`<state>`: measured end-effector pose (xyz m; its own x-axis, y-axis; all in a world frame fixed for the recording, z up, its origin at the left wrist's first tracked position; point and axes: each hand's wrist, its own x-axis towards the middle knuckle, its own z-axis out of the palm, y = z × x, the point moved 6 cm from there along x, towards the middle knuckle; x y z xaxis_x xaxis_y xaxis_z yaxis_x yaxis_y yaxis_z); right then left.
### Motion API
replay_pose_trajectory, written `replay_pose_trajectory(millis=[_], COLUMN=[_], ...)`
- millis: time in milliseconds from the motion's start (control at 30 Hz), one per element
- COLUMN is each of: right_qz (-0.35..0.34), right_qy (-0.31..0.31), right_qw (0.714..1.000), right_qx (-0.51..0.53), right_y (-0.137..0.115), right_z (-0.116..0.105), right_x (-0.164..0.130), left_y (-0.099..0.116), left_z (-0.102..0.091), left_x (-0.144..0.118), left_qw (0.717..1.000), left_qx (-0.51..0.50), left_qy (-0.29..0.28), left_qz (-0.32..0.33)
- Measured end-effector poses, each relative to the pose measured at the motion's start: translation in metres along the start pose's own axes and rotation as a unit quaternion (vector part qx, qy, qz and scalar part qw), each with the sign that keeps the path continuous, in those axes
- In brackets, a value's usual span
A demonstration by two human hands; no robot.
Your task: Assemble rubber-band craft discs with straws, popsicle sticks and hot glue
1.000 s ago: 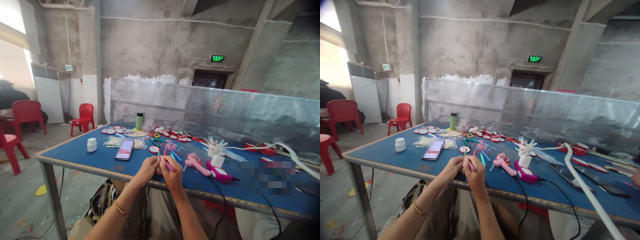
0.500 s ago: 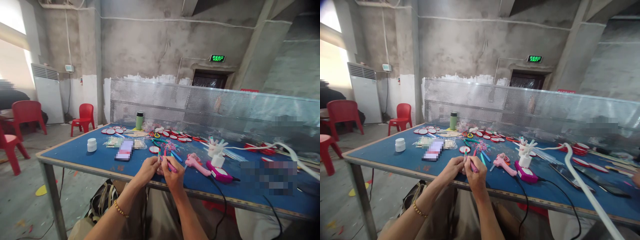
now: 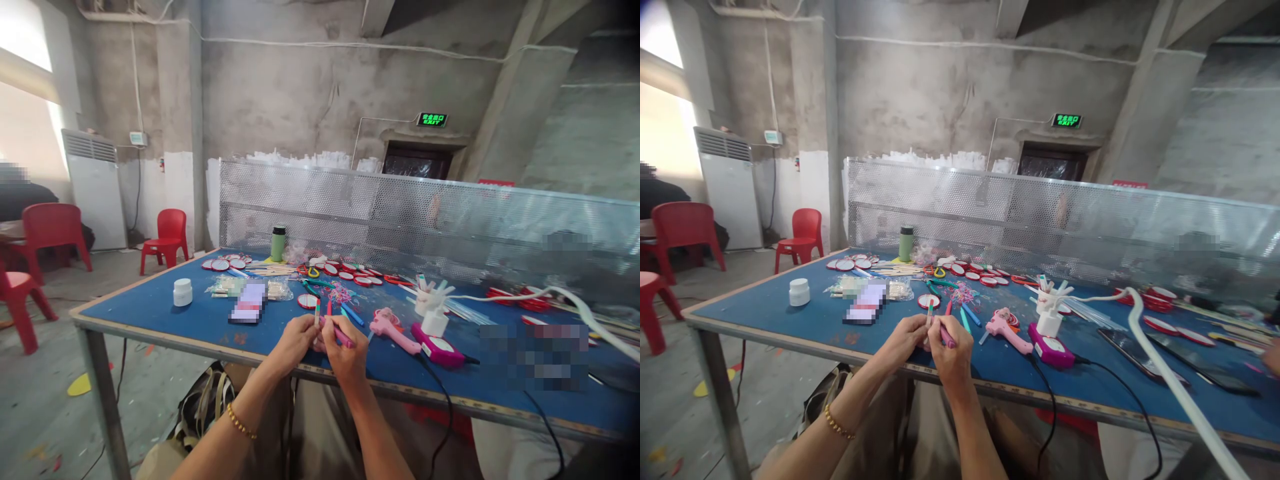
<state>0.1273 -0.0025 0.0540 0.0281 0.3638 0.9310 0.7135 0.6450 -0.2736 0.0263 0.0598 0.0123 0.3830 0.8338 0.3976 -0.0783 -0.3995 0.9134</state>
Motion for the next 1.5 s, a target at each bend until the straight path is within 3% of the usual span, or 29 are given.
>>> replay_pose_trajectory(millis=[533, 767, 1500], right_qz=[0.007, 0.007, 0.008], right_qy=[-0.005, 0.011, -0.008], right_qw=[1.000, 1.000, 1.000], right_qx=[0.002, 0.006, -0.010], right_y=[0.0002, 0.0006, -0.0009], right_z=[-0.0004, -0.0020, -0.0006], right_x=[0.0016, 0.0005, 0.0020], left_y=[0.0002, 0.0000, -0.0032], left_z=[0.0010, -0.0019, -0.0006], left_x=[-0.0005, 0.0007, 0.0002], left_qw=[1.000, 0.999, 1.000], left_qx=[-0.020, 0.036, -0.002], left_qy=[-0.009, 0.006, 0.004], left_qz=[0.003, 0.004, 0.004])
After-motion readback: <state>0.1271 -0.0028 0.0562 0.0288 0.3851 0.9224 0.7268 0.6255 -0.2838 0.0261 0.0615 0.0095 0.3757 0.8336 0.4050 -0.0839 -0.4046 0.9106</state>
